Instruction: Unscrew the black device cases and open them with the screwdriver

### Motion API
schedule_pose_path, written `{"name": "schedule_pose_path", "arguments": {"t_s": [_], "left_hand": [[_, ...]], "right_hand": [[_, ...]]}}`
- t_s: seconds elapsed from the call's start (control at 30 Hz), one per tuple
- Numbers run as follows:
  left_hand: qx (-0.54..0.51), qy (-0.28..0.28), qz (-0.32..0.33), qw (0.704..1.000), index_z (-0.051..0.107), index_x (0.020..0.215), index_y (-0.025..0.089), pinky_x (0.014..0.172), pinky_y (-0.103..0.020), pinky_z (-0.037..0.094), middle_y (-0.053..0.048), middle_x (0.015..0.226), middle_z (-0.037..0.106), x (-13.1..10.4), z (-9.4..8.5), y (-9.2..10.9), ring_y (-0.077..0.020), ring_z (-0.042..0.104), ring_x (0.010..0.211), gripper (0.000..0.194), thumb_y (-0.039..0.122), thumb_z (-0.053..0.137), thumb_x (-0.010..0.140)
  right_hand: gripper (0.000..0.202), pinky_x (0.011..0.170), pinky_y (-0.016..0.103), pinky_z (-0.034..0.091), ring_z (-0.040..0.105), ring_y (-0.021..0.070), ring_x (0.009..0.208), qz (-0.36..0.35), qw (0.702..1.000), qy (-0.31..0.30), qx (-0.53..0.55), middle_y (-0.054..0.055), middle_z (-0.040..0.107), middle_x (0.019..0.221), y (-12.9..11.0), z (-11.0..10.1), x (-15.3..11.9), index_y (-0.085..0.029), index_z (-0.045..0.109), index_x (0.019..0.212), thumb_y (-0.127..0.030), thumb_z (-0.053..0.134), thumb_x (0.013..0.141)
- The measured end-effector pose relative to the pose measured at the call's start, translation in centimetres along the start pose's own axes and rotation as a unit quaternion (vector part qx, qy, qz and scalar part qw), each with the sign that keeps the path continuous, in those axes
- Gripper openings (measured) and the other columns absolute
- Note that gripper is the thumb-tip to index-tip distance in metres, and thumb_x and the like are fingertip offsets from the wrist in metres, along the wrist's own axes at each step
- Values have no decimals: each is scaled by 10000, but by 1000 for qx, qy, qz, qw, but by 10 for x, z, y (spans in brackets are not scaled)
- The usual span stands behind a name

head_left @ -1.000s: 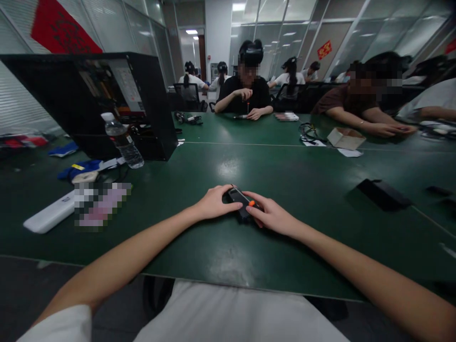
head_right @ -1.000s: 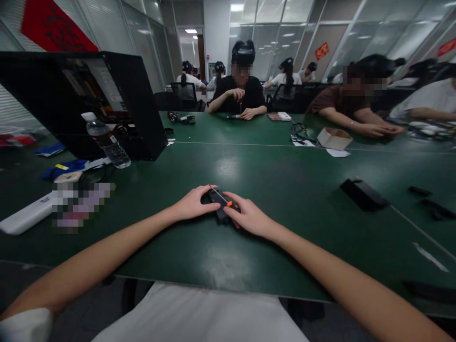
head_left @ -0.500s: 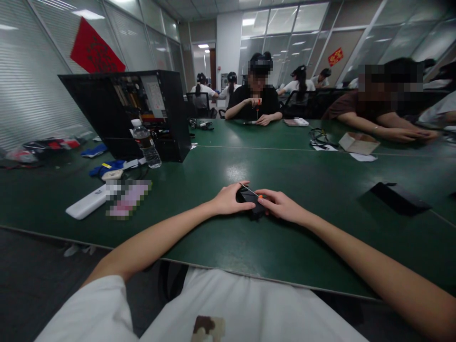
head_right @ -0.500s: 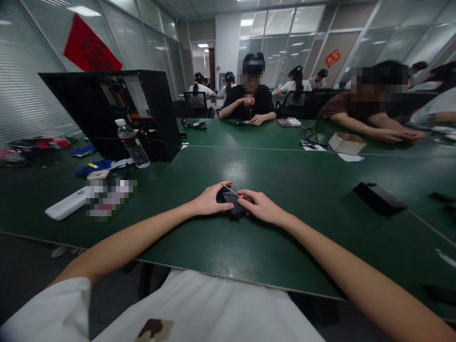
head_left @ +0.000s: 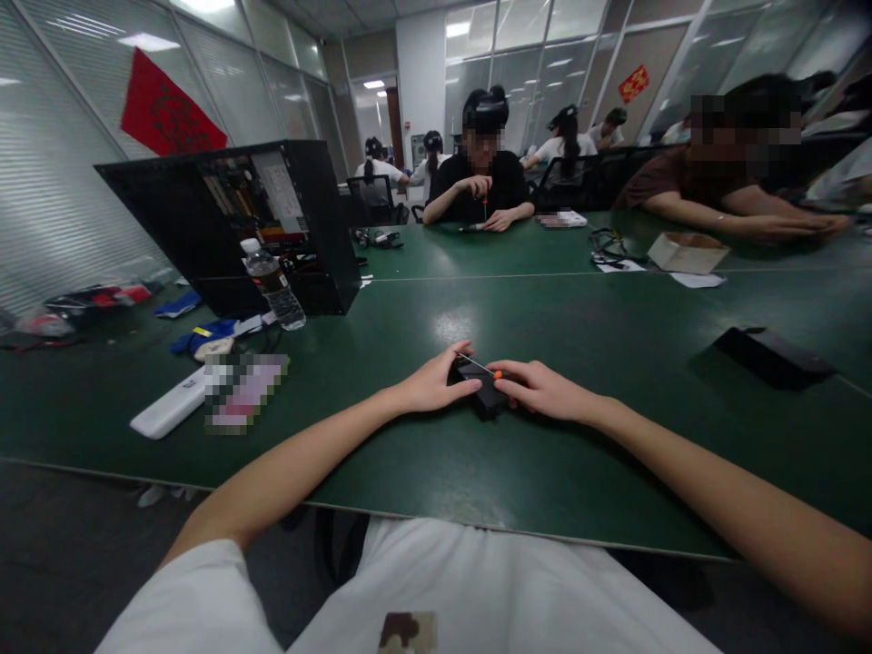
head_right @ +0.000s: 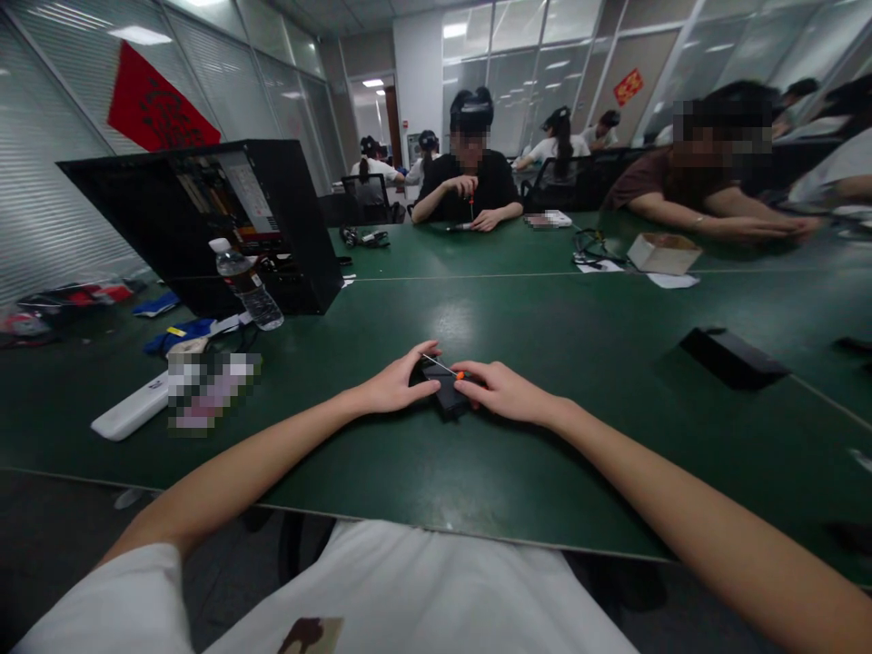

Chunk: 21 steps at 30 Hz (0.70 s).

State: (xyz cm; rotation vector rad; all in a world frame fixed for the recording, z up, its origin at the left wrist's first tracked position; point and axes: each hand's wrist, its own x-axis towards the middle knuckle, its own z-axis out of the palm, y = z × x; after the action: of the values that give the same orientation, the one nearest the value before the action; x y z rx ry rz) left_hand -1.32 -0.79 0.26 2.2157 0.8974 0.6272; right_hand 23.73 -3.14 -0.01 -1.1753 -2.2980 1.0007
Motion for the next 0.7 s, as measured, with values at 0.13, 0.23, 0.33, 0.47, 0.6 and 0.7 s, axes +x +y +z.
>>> {"name": "schedule_pose_path", "arguments": {"t_s": [0.13,0.23,0.33,0.47,0.6,0.7], "left_hand": [[39,15,-42,998,434,1498,184,1022,-271,507,-55,1506,558,-22,-60,12,-213,622,1254,537,416,488,1017],[111,93,-98,985,542,1394,124,1036,-283,481,-50,1386,655,-62,-128,10,-217,618,1196,505,454,483,1016],[252,211,-188,925,649,1247,209,1041,-314,458,68,1185,740,-118,-192,-3,-184,625,1095,405,461,423,1024],[365,213,-272,865,695,1177,257,1000,-299,460,83,1034,769,-191,-245,-25,-183,661,1018,327,307,454,961],[397,111,-284,866,631,1332,245,1007,-263,463,69,1188,755,-221,-260,-48,-177,671,1110,487,190,379,919],[394,74,-302,865,606,1386,159,1056,-284,455,-10,1351,693,-214,-257,-66,-201,640,1216,565,125,425,852]], "right_hand": [[543,663,275,449,614,154,645,-14,999,2,-29,9,657,718,-4,-3,-1,-136,596,1365,-513,434,1009],[532,678,280,442,616,162,677,-20,999,3,-43,14,653,737,-5,-5,-1,-145,618,1331,-524,427,1009],[527,667,279,434,604,157,655,-20,999,2,-44,5,632,715,-4,-6,0,-146,625,1304,-530,421,1007],[552,659,273,438,594,149,631,-10,999,-9,-36,-4,620,695,-3,-6,0,-137,604,1319,-548,408,1007],[548,678,275,444,602,151,643,-9,999,-7,-41,0,624,706,-2,-6,0,-133,602,1317,-541,402,1011],[548,679,275,440,604,156,655,-12,999,-8,-47,6,633,717,1,-7,1,-140,602,1311,-551,405,1009]]}}
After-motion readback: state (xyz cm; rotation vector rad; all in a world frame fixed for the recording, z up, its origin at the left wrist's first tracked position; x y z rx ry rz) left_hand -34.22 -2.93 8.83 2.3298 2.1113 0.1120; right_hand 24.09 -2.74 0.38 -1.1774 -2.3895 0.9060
